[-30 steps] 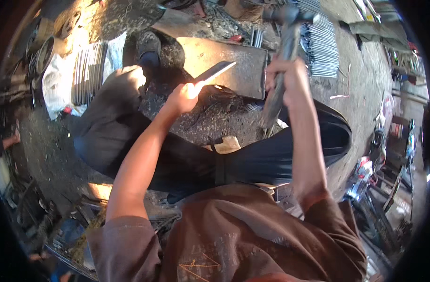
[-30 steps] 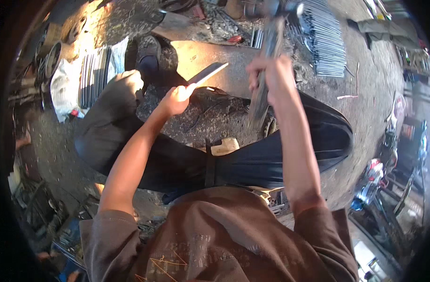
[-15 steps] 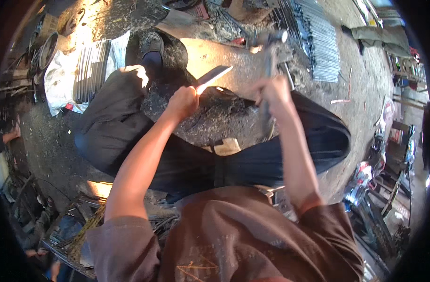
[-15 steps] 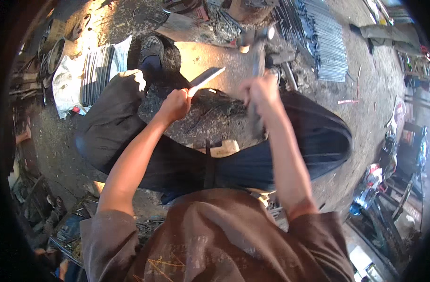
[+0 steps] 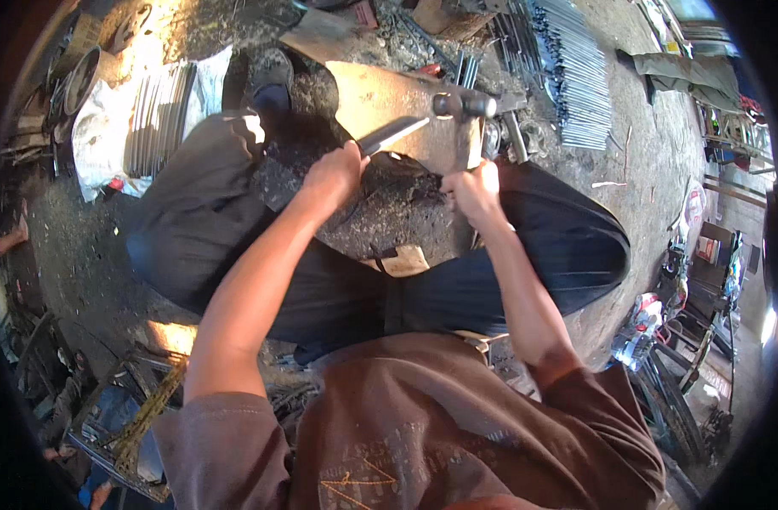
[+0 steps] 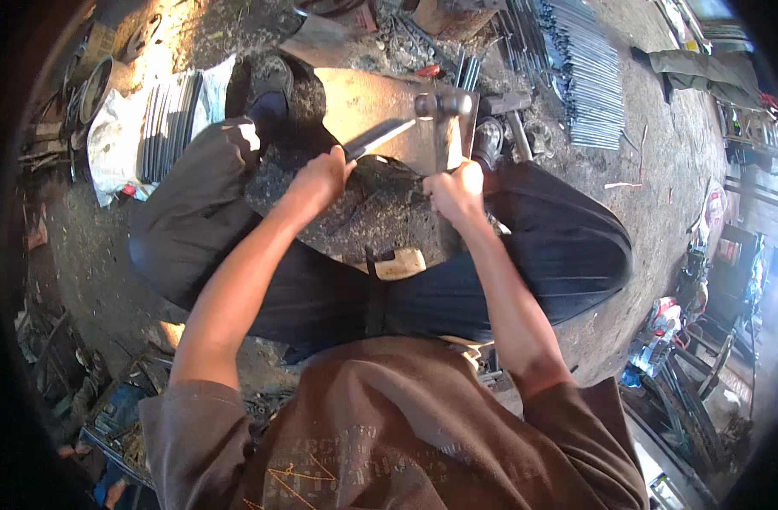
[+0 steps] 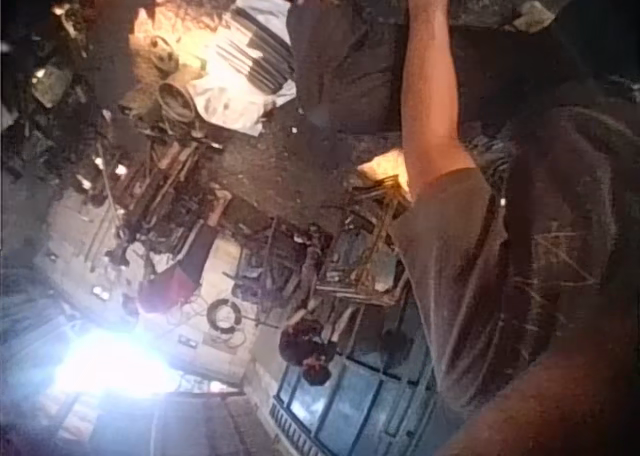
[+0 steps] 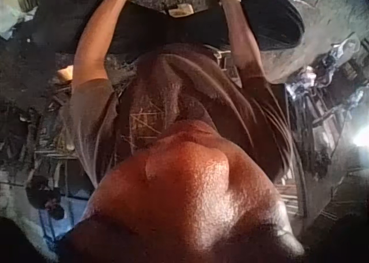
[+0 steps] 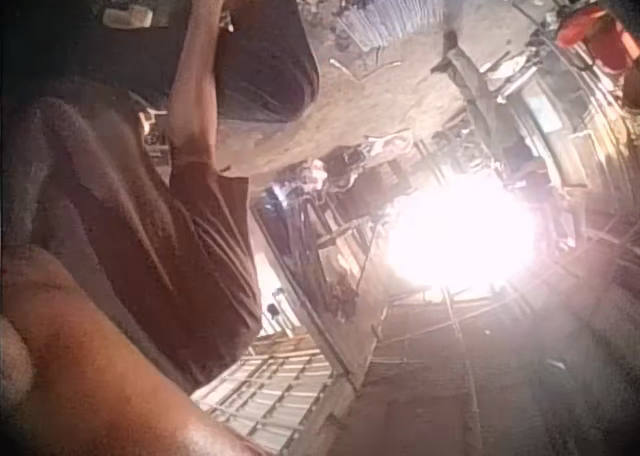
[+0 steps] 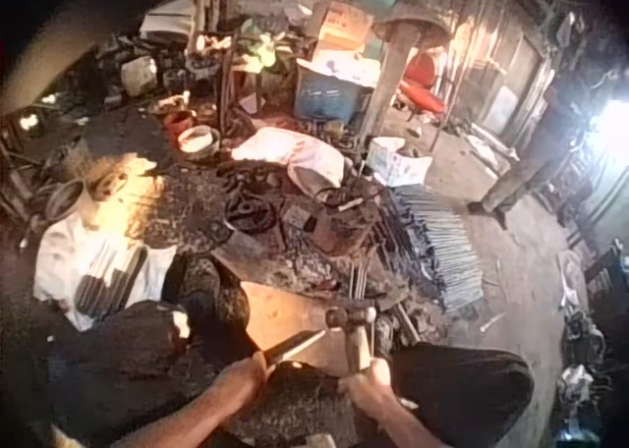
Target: Hammer a metal rod against an anvil to shape or straighten it.
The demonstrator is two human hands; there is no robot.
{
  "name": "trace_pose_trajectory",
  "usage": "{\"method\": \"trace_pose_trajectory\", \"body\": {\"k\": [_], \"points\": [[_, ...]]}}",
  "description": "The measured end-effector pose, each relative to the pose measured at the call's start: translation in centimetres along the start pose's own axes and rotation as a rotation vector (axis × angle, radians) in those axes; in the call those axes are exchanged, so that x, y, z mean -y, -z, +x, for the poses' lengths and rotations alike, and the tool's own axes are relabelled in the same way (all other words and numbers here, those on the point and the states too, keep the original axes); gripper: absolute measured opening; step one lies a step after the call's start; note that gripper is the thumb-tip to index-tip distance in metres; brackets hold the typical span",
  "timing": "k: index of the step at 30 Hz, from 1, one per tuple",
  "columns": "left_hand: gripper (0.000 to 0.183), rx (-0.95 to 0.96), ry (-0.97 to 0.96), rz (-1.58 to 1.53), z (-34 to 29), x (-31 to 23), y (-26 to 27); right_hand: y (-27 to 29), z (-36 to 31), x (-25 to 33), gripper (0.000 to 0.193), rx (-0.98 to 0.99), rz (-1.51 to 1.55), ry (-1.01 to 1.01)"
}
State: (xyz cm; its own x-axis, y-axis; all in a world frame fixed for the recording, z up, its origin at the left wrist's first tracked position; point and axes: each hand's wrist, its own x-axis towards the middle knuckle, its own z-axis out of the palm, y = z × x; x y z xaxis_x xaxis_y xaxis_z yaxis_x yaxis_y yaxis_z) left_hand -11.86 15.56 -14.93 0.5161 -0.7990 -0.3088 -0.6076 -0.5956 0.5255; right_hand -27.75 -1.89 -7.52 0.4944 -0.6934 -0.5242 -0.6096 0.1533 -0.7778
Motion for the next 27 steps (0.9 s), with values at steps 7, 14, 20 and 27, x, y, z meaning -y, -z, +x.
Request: {"method": "trace_pose_trajectory", "body": {"k": [7, 14, 20, 27], "points": [[0.03, -0.079, -0.056, 0.074, -0.9, -0.1, -1.2, 6.5, -4.2, 16.9, 0.005, 0.017, 0.048, 0.516], [0.035, -0.119, -0.04, 0.03, -0.7, -0.1, -0.5, 0.2, -2.3, 4.7, 0.027, -0.227, 0.243, 0.51], [0.046, -0.049, -0.134, -0.301, 0.4, 3.5, -2.1, 4.3, 0.1, 9.7, 0.014, -0.04, 0.297, 0.071], [0.06, 0.244, 0.076, -0.291, 1.8, 0.8, 1.1, 8.8, -5.0, 17.1, 0.013, 0.105, 0.182, 1.157]]}}
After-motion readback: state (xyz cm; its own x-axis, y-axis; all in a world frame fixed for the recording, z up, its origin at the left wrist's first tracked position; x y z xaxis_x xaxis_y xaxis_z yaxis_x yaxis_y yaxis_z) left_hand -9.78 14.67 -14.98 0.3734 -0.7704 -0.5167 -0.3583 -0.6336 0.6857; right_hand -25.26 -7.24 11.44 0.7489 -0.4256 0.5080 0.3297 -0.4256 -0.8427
